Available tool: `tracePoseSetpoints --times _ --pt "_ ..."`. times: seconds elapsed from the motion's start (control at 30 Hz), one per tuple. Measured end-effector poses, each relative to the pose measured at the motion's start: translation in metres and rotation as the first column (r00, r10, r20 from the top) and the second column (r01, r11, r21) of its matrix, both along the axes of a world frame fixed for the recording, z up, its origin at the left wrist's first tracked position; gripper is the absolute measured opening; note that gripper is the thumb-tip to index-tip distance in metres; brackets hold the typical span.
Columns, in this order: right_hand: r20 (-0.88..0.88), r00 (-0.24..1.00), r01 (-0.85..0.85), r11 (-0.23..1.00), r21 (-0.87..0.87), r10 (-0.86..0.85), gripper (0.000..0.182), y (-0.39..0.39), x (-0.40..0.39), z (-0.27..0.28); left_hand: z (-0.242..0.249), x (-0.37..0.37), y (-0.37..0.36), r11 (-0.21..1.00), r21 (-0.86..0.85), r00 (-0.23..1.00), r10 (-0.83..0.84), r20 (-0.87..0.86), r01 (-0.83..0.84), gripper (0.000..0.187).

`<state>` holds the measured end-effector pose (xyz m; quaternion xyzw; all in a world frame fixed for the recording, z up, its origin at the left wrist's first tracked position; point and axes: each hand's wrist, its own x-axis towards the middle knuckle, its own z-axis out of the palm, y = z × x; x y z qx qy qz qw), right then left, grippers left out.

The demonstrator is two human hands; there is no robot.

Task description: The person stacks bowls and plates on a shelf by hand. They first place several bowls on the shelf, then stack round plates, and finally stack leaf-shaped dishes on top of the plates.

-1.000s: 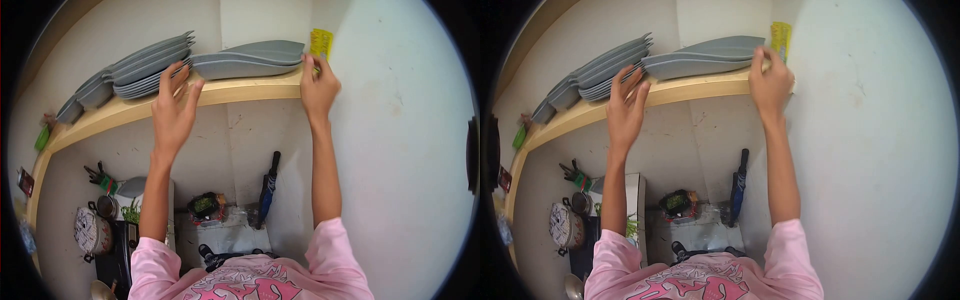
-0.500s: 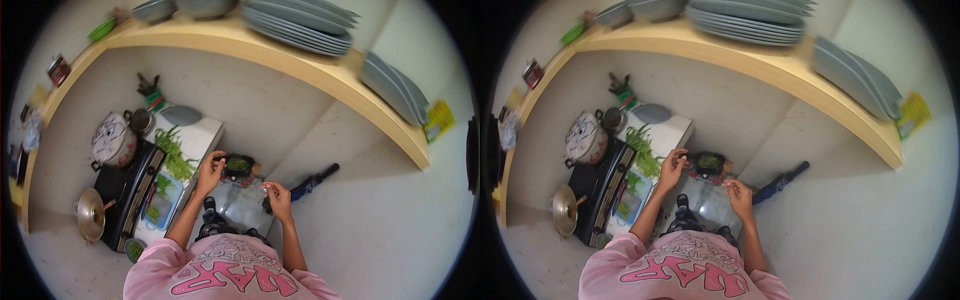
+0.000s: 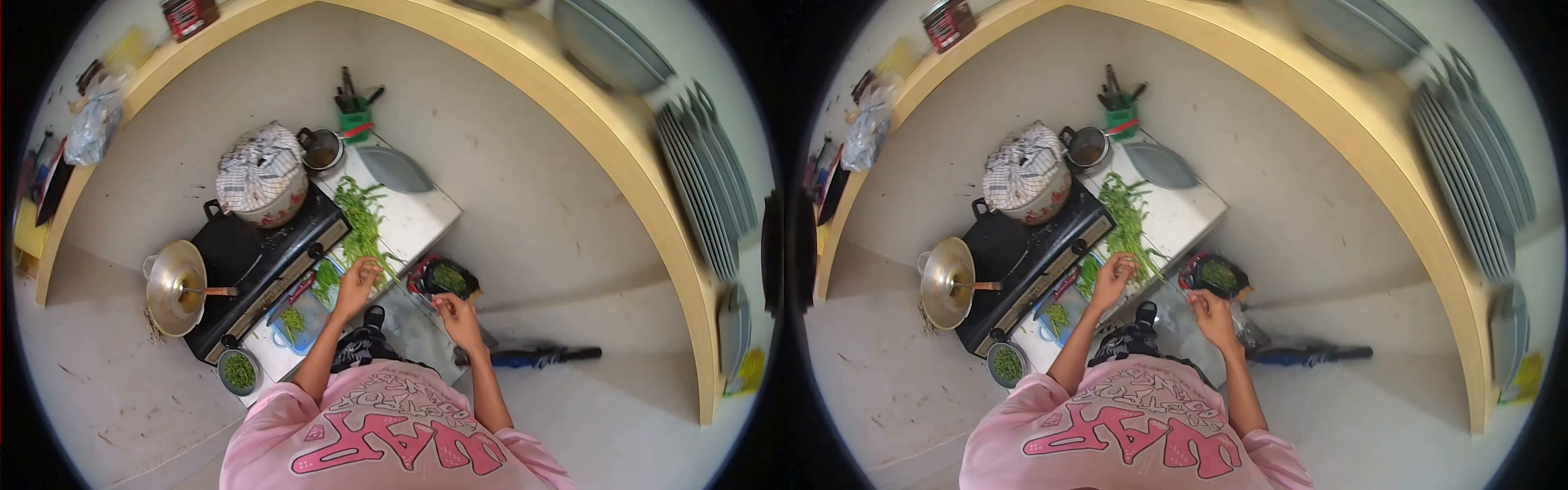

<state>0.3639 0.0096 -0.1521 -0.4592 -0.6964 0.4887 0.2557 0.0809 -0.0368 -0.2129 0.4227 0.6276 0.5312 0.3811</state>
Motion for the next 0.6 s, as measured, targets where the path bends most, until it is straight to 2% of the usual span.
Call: tracePoseSetpoints --times 0.13,0.17,0.3,0.4,0.5,0.53,0.6 --pt "0.059 0.993 -0.099 0.995 0.015 0.098 0.021 0.026 -0.038 -0.018 -0.007 -0.031 0.011 0.998 -0.059 0.997 0.031 0.076 -0.026 0.026" --pt "0.068 0.991 -0.119 0.993 0.013 0.118 0.021 0.032 -0.047 -0.021 -0.014 -0.040 0.014 1.000 0.010 1.000 0.016 0.013 -0.016 0.026" --pt "0.110 0.977 -0.186 0.982 0.028 0.182 0.021 0.055 -0.086 -0.021 -0.008 -0.067 0.024 0.997 -0.068 0.999 0.027 0.026 -0.025 0.027" --pt "0.227 0.951 -0.224 0.974 0.042 0.209 0.021 0.071 -0.109 -0.019 -0.020 -0.081 0.036 0.999 -0.050 1.000 0.019 -0.005 -0.019 0.027" --pt "0.173 0.956 -0.238 0.971 -0.011 0.236 0.024 0.088 -0.110 -0.061 -0.032 -0.088 0.052 0.990 -0.140 1.000 -0.018 -0.009 0.017 0.026" --pt "0.069 0.978 -0.183 0.969 -0.164 0.197 0.025 0.092 -0.112 -0.069 -0.047 -0.089 0.058 0.989 -0.145 0.998 -0.026 0.062 0.034 0.025" --pt "-0.109 0.993 -0.099 0.886 -0.453 0.055 0.026 0.110 -0.116 -0.085 -0.081 -0.087 0.076 0.988 -0.143 0.979 -0.034 0.202 0.064 0.022"
